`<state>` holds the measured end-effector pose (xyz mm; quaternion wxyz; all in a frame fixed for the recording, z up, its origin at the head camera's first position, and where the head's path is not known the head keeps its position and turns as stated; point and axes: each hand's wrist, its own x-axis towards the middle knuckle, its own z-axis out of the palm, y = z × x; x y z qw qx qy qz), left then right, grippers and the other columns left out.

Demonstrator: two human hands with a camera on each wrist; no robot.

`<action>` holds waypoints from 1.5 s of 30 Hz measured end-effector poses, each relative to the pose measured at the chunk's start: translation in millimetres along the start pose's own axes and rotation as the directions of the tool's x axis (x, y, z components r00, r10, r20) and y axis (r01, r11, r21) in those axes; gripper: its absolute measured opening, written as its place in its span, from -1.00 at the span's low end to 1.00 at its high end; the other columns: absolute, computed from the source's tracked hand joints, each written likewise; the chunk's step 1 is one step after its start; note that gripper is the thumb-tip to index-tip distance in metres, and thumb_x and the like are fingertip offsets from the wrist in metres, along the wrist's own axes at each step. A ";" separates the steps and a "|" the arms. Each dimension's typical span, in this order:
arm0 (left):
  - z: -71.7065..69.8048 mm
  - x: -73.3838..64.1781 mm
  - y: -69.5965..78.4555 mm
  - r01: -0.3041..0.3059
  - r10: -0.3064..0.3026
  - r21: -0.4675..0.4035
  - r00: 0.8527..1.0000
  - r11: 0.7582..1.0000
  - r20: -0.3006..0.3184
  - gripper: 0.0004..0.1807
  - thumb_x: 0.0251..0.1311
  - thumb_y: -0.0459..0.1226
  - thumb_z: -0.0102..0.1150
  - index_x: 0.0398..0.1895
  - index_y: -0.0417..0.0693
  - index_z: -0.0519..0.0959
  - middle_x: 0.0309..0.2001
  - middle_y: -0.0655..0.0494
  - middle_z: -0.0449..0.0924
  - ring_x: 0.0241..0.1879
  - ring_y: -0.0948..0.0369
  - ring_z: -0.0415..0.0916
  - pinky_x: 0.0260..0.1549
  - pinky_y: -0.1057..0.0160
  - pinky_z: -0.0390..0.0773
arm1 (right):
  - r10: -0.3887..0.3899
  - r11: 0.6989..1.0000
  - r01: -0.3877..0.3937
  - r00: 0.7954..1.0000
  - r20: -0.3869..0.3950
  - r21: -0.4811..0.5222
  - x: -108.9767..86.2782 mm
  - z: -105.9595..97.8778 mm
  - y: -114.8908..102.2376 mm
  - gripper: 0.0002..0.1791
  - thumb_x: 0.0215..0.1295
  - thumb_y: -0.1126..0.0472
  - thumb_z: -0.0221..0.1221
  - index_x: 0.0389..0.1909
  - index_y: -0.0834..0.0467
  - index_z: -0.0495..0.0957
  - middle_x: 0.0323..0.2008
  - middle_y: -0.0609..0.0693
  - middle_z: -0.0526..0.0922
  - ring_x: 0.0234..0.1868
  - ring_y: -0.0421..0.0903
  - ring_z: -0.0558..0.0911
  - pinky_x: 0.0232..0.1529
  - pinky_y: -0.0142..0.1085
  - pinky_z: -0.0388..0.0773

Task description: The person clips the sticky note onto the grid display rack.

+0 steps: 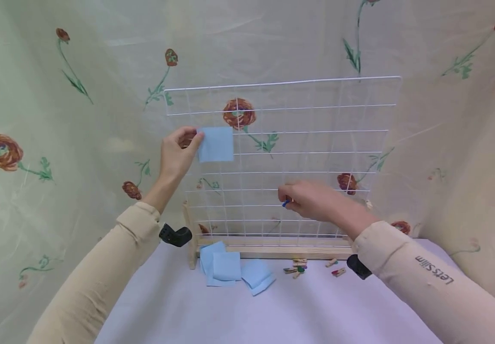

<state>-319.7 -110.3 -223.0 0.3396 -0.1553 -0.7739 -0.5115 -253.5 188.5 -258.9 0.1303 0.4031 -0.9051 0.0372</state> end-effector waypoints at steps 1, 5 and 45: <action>1.3 0.6 0.4 -0.007 0.007 -0.004 1.000 1.000 0.000 -0.76 0.22 -0.20 0.20 -0.14 -0.16 0.63 -0.20 -0.04 0.70 -0.31 0.15 0.62 -0.27 0.31 0.59 | 0.000 1.000 0.000 1.000 -0.003 -0.009 0.8 -3.5 0.5 -0.81 0.12 0.32 0.30 -0.25 0.08 0.57 -0.31 -0.06 0.65 -0.32 -0.21 0.61 -0.29 -0.32 0.63; 4.5 2.8 2.2 -0.029 0.029 -0.014 1.000 0.999 0.002 -0.77 0.22 -0.21 0.20 -0.15 -0.16 0.63 -0.22 -0.03 0.70 -0.33 0.16 0.62 -0.27 0.32 0.60 | 0.017 0.999 -0.016 1.000 0.003 -0.032 4.1 -17.7 2.0 -0.83 0.14 0.29 0.29 -0.24 0.07 0.58 -0.30 -0.06 0.64 -0.32 -0.20 0.60 -0.28 -0.29 0.64; 8.2 21.3 19.2 -0.030 0.028 0.075 0.999 0.997 0.027 -0.76 0.23 -0.21 0.18 -0.11 -0.14 0.63 -0.14 -0.02 0.70 -0.23 0.21 0.67 -0.21 0.35 0.62 | 0.084 0.995 -0.063 0.947 -0.309 0.078 69.2 -79.6 1.1 -0.86 0.25 0.32 0.19 -0.18 0.21 0.57 -0.32 0.07 0.70 -0.26 -0.02 0.64 -0.21 -0.11 0.55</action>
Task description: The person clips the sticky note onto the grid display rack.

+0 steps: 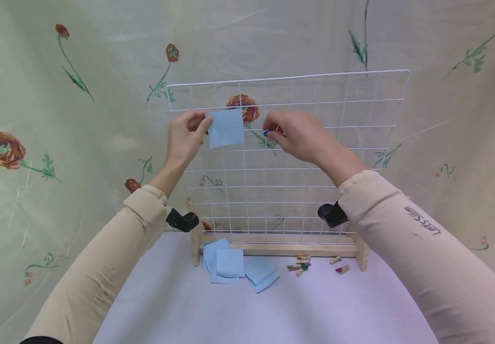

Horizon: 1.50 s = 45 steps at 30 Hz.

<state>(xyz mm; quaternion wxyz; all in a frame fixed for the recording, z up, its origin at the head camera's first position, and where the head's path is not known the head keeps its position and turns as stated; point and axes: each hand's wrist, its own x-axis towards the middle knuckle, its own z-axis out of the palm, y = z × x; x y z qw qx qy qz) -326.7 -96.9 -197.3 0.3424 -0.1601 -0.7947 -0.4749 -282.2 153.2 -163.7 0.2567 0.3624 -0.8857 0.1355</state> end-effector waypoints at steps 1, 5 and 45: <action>0.6 0.4 0.0 0.000 0.000 0.006 1.000 1.000 0.000 -0.76 0.23 -0.21 0.19 -0.12 -0.14 0.63 -0.15 -0.01 0.71 -0.25 0.20 0.67 -0.23 0.35 0.62 | 0.002 1.000 -0.002 1.000 -0.001 0.000 0.9 0.0 -0.4 -0.86 0.25 0.32 0.18 -0.17 0.21 0.57 -0.30 0.07 0.70 -0.26 -0.02 0.64 -0.20 -0.11 0.55; 2.5 0.5 1.3 0.005 -0.005 0.029 1.000 1.000 -0.011 -0.77 0.22 -0.20 0.20 -0.14 -0.11 0.64 -0.17 0.02 0.71 -0.29 0.21 0.65 -0.30 0.35 0.61 | 0.026 1.000 -0.026 1.000 0.002 0.006 4.3 0.2 -1.3 -0.84 0.26 0.31 0.18 -0.14 0.21 0.56 -0.26 0.09 0.69 -0.23 -0.01 0.64 -0.15 -0.09 0.56; 2.5 5.0 19.5 0.106 -0.101 0.158 0.994 0.982 -0.039 -0.74 0.21 -0.08 0.20 -0.21 -0.03 0.69 -0.28 0.06 0.74 -0.33 0.23 0.64 -0.44 0.35 0.46 | 0.089 0.996 -0.089 0.989 -0.119 0.006 35.8 -1.7 -21.6 -0.81 0.30 0.29 0.13 -0.12 0.30 0.53 -0.18 0.14 0.59 -0.22 0.01 0.56 -0.18 -0.19 0.52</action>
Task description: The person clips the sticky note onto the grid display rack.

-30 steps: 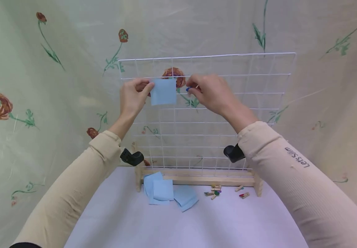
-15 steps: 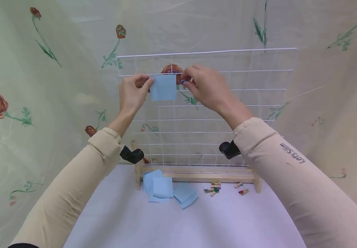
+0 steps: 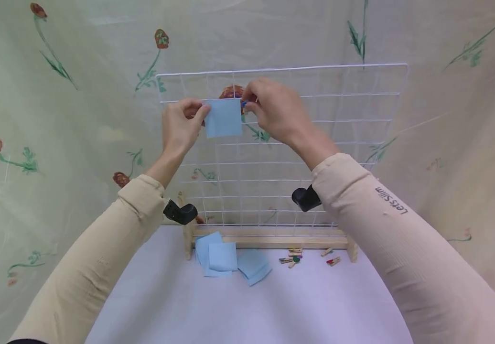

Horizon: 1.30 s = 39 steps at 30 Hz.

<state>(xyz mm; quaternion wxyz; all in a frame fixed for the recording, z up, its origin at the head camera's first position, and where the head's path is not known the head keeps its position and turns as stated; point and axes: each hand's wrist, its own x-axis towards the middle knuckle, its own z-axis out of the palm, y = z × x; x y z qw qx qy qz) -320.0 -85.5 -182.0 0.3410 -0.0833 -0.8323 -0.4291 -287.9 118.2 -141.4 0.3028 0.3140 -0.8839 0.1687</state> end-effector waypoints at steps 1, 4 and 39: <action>-0.5 0.1 -0.6 0.002 -0.002 0.001 1.000 1.000 -0.002 -0.75 0.21 -0.08 0.21 -0.21 -0.03 0.69 -0.28 0.06 0.74 -0.33 0.23 0.64 -0.44 0.35 0.45 | -0.002 1.000 0.002 1.000 -0.001 0.000 0.9 0.9 -0.8 -0.81 0.30 0.29 0.14 -0.13 0.30 0.53 -0.18 0.15 0.59 -0.22 0.01 0.56 -0.17 -0.18 0.53; -2.4 0.7 -2.3 0.004 -0.004 0.009 1.000 1.000 -0.006 -0.75 0.20 -0.08 0.21 -0.21 -0.04 0.69 -0.28 0.06 0.74 -0.32 0.23 0.64 -0.41 0.34 0.46 | -0.011 1.000 0.011 1.000 -0.010 0.003 3.9 3.0 -2.6 -0.82 0.29 0.30 0.15 -0.15 0.30 0.53 -0.18 0.15 0.61 -0.21 0.02 0.56 -0.16 -0.17 0.53; 0.8 3.0 -0.3 0.024 -0.025 0.043 1.000 0.999 0.014 -0.72 0.22 -0.03 0.18 -0.20 0.00 0.68 -0.25 0.11 0.74 -0.28 0.25 0.65 -0.30 0.23 0.56 | -0.003 0.999 0.008 0.995 -0.103 0.048 30.8 20.5 -11.5 -0.84 0.33 0.28 0.10 -0.16 0.27 0.55 -0.15 0.14 0.65 -0.22 0.00 0.62 -0.19 -0.19 0.57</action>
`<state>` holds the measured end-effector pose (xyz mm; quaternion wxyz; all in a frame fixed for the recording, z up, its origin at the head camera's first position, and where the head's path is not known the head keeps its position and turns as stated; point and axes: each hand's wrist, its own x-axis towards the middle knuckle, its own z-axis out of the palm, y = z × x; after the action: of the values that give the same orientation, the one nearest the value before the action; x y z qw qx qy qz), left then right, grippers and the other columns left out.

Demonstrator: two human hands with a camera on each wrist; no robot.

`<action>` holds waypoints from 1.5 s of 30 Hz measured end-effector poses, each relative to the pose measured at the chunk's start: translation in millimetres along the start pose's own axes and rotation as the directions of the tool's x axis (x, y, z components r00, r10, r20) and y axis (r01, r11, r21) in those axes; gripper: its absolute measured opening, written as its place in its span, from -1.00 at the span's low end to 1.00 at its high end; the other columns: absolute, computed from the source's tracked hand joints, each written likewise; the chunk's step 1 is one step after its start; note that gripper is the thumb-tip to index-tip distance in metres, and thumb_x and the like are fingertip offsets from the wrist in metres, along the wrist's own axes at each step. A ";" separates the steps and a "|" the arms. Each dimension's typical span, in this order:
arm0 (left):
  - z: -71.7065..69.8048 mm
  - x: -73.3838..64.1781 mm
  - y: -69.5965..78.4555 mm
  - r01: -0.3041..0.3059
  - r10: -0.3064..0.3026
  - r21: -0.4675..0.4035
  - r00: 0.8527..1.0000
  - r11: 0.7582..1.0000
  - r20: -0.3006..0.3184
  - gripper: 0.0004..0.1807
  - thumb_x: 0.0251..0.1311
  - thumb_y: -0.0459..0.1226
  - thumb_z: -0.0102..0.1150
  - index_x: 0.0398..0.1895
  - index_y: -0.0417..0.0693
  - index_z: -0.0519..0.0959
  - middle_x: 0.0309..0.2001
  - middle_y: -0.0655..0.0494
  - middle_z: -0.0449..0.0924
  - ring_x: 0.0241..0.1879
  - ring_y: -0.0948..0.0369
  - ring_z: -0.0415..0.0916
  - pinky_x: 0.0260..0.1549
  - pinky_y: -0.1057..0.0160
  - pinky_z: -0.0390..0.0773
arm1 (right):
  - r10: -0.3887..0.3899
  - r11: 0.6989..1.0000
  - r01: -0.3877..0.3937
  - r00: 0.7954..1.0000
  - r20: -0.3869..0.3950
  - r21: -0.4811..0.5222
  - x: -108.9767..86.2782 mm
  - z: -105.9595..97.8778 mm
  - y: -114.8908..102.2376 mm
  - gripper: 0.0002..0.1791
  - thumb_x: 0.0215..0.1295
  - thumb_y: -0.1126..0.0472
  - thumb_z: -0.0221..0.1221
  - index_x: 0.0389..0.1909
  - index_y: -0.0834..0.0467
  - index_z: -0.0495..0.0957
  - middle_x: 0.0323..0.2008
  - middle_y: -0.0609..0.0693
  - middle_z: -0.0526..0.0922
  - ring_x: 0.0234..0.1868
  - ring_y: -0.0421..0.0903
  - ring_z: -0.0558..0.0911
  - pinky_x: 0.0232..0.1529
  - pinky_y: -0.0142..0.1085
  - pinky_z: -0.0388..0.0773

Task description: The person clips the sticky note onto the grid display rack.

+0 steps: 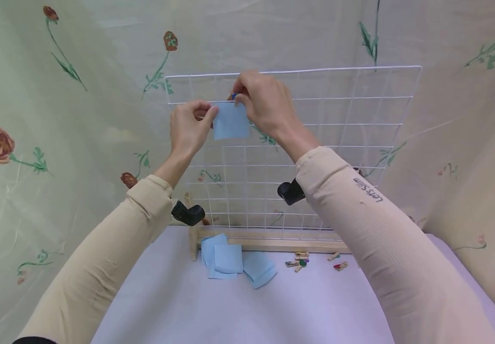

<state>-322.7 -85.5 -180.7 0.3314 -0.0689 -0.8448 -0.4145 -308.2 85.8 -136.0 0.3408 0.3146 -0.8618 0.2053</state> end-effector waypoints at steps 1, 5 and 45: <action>0.3 -0.3 0.0 0.000 0.000 0.000 1.000 1.000 0.000 -0.72 0.22 -0.03 0.18 -0.20 0.00 0.68 -0.25 0.11 0.74 -0.28 0.26 0.65 -0.31 0.23 0.56 | 0.000 1.000 0.000 1.000 -0.001 -0.002 0.2 0.3 -0.1 -0.84 0.33 0.28 0.10 -0.16 0.27 0.55 -0.15 0.14 0.65 -0.22 0.01 0.62 -0.18 -0.19 0.57; 1.3 -1.0 -0.8 0.005 -0.005 -0.003 1.000 1.000 0.000 -0.72 0.22 -0.03 0.17 -0.19 0.01 0.68 -0.26 0.11 0.74 -0.28 0.26 0.65 -0.33 0.23 0.55 | 0.003 1.000 -0.003 1.000 -0.003 -0.008 2.2 0.8 -0.8 -0.86 0.31 0.29 0.13 -0.18 0.25 0.56 -0.16 0.11 0.66 -0.20 0.00 0.63 -0.16 -0.18 0.56; 2.7 -1.9 0.9 -0.005 0.005 -0.006 1.000 1.000 -0.005 -0.74 0.22 -0.05 0.18 -0.22 0.00 0.67 -0.26 0.11 0.74 -0.31 0.23 0.65 -0.36 0.22 0.54 | 0.062 0.993 -0.054 0.995 0.072 -0.104 9.1 0.6 -4.1 -0.84 0.35 0.25 0.09 -0.16 0.21 0.59 -0.14 0.10 0.65 -0.18 0.04 0.64 -0.22 -0.13 0.58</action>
<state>-322.3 -82.6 -182.4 0.3344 -0.0708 -0.8425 -0.4164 -310.9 78.8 -129.3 0.3176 0.2791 -0.8922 0.1587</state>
